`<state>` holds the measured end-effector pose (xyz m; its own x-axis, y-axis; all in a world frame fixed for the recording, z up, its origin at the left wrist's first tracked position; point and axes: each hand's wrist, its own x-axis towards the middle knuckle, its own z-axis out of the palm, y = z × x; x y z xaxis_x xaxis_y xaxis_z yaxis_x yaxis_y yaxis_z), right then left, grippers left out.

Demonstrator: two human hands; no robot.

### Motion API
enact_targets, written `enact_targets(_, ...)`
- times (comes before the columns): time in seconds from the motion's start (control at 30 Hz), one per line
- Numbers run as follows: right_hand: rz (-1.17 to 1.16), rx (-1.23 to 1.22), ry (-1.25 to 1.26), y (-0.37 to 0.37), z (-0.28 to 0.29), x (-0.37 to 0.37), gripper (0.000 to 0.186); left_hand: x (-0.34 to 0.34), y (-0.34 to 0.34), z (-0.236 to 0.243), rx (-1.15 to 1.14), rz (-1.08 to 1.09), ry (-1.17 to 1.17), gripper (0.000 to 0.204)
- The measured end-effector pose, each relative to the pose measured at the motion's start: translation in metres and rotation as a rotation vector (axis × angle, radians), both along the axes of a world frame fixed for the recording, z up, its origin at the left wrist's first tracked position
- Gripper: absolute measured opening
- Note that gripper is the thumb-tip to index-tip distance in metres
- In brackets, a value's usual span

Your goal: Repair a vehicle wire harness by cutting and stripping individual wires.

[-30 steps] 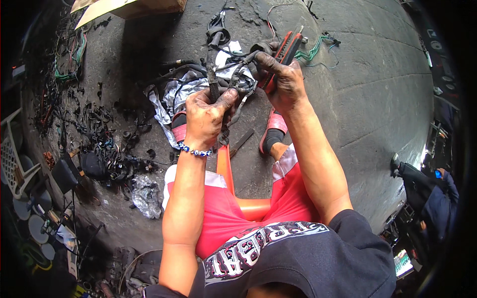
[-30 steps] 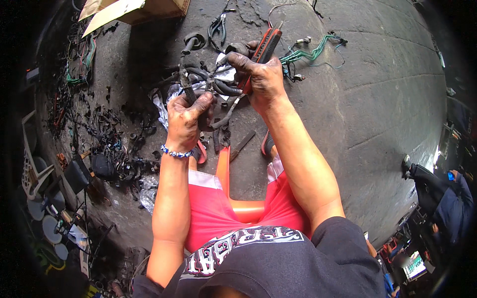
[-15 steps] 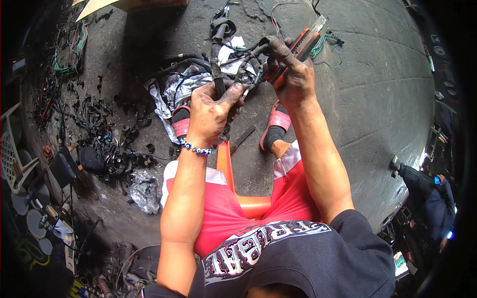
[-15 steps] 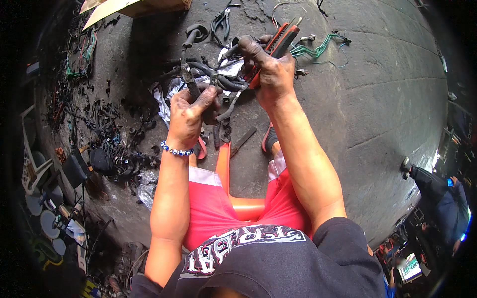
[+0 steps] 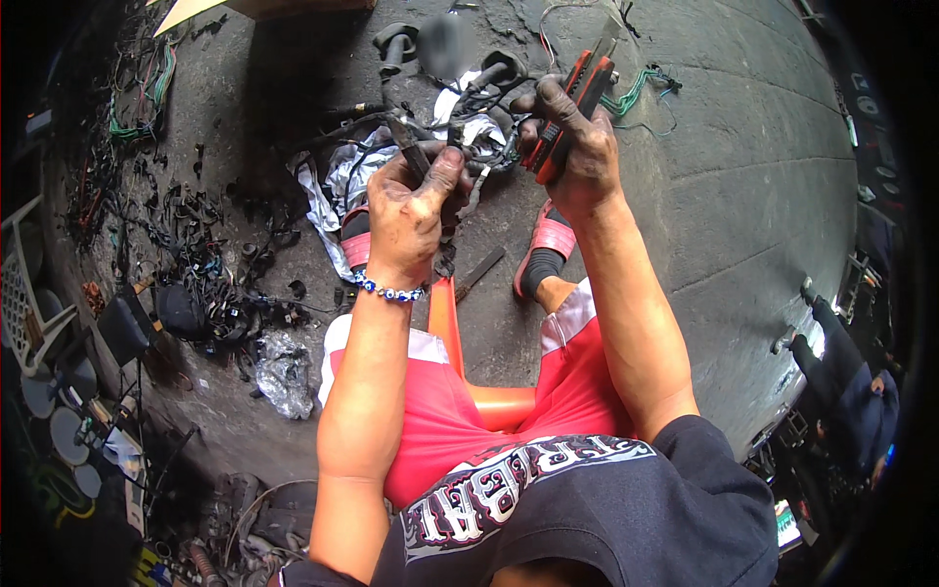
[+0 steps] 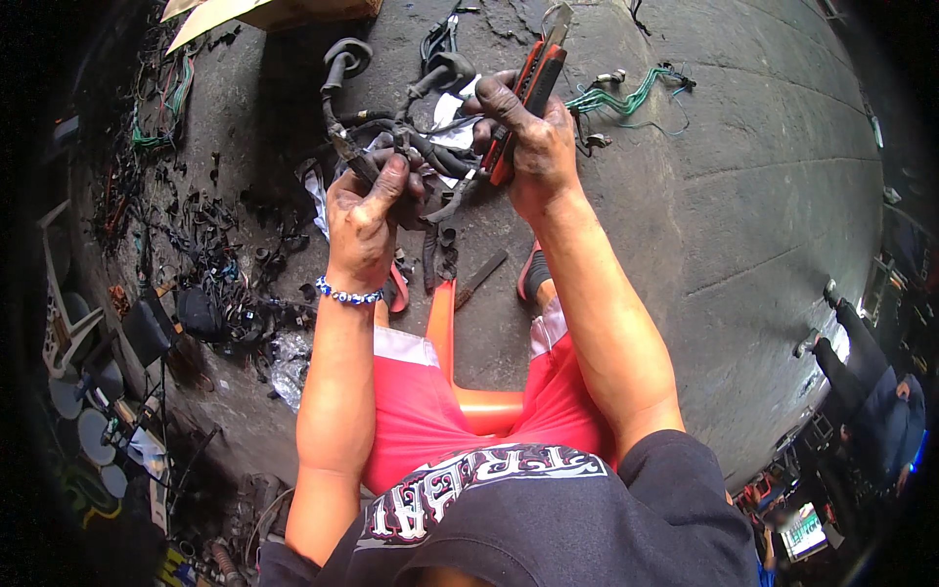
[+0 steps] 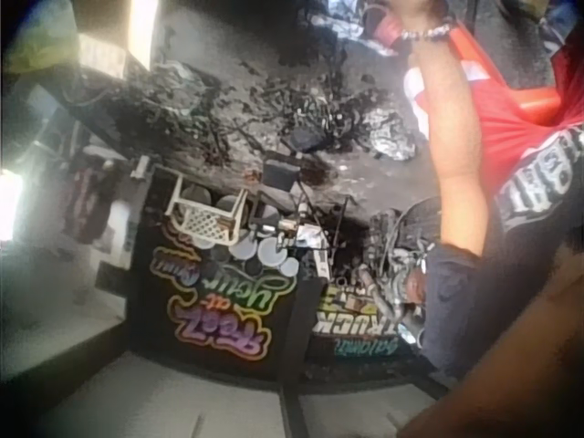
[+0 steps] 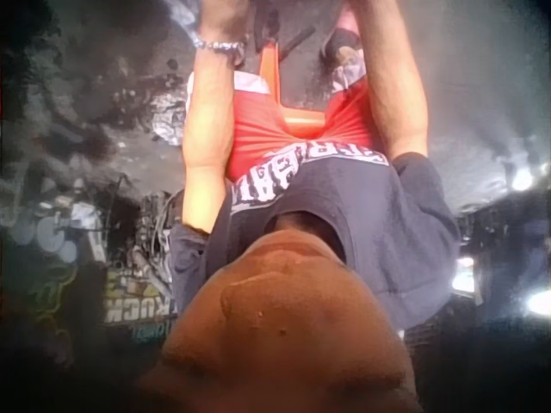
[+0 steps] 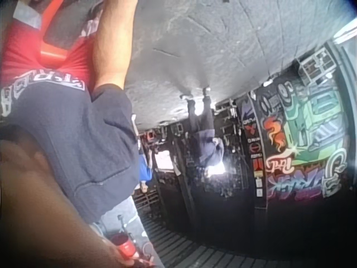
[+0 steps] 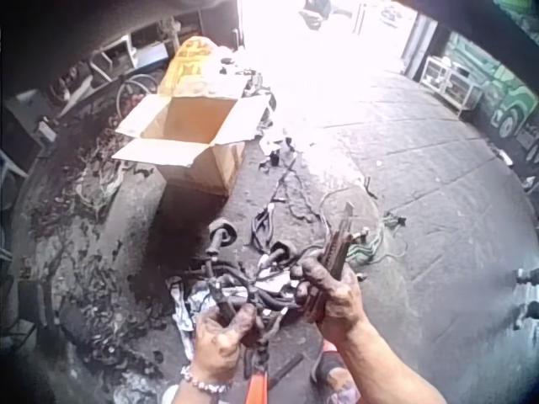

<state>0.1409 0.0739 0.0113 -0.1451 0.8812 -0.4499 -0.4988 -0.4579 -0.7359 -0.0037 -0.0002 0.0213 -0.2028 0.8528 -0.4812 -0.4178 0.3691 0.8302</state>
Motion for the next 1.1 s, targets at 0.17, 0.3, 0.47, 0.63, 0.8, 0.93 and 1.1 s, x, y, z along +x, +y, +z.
enact_targets(0.17, 0.027, 0.05, -0.022, -0.008, 0.002, -0.01, 0.027, -0.005, -0.002, -0.003, 0.016, 0.007, -0.052, 0.018)
enact_targets(0.3, 0.142, -0.023, -0.028, -0.011, 0.005, -0.012, 0.02, -0.004, -0.001, 0.001, 0.028, -0.152, 0.119, 0.016)
enact_targets(0.47, 0.12, -0.06, 0.078, -0.011, 0.008, -0.013, 0.021, 0.0, 0.0, 0.003, -0.021, -0.182, 0.183, 0.014)
enact_targets(0.63, 0.085, 0.019, -0.053, -0.013, 0.002, -0.011, 0.02, 0.004, -0.001, 0.001, -0.106, -0.207, 0.171, 0.016)
enact_targets(0.8, 0.015, 0.006, -0.061, -0.012, 0.006, -0.011, 0.016, 0.006, -0.003, -0.007, -0.02, -0.274, 0.079, 0.017)
enact_targets(0.93, 0.105, -0.033, -0.059, -0.006, 0.001, 0.002, 0.013, 0.008, -0.003, -0.018, 0.033, -0.307, 0.127, 0.018)
enact_targets(1.1, 0.15, 0.05, -0.13, -0.003, -0.004, 0.003, 0.02, 0.014, 0.002, -0.013, 0.005, -0.047, 0.094, 0.017)
